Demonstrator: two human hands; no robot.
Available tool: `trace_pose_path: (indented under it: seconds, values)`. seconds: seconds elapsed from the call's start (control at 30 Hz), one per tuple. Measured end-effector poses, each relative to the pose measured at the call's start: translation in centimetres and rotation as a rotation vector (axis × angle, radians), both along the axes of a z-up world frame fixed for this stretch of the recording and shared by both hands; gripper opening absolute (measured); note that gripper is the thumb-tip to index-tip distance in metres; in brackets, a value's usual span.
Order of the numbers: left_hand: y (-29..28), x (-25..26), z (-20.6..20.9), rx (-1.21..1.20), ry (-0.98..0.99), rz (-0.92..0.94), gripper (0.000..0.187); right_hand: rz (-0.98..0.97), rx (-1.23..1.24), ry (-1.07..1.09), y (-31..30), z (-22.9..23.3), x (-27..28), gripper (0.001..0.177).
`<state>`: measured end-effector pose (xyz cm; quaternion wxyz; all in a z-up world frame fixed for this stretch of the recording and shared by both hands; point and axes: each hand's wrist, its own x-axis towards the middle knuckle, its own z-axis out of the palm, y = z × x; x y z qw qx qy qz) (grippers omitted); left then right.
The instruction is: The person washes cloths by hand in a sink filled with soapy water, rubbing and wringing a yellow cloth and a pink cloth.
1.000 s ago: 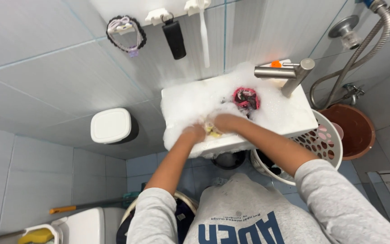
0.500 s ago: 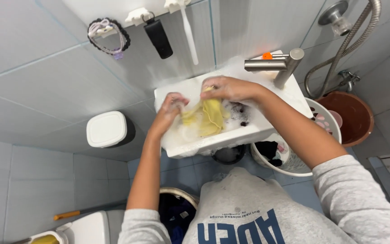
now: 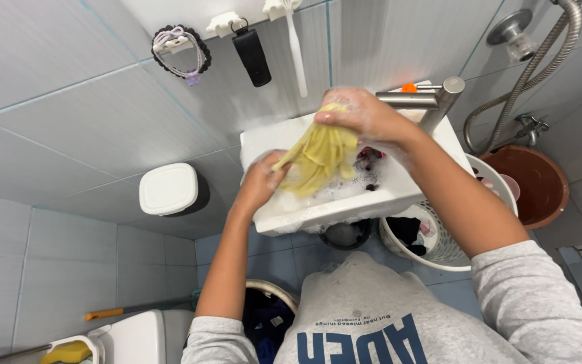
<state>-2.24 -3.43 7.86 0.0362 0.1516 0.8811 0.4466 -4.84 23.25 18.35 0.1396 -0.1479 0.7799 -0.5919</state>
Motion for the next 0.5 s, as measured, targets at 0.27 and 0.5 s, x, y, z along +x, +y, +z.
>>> trace_pose_path:
  seconds: [0.27, 0.5]
  values:
    - [-1.7, -0.4, -0.6, 0.424, 0.021, 0.046, 0.024, 0.343, 0.366, -0.218, 2.0, -4.7, -1.1, 0.052]
    - [0.5, -1.2, 2.1, 0.172, 0.16, -0.101, 0.015, 0.254, 0.292, 0.338, -1.3, -7.6, -1.3, 0.049]
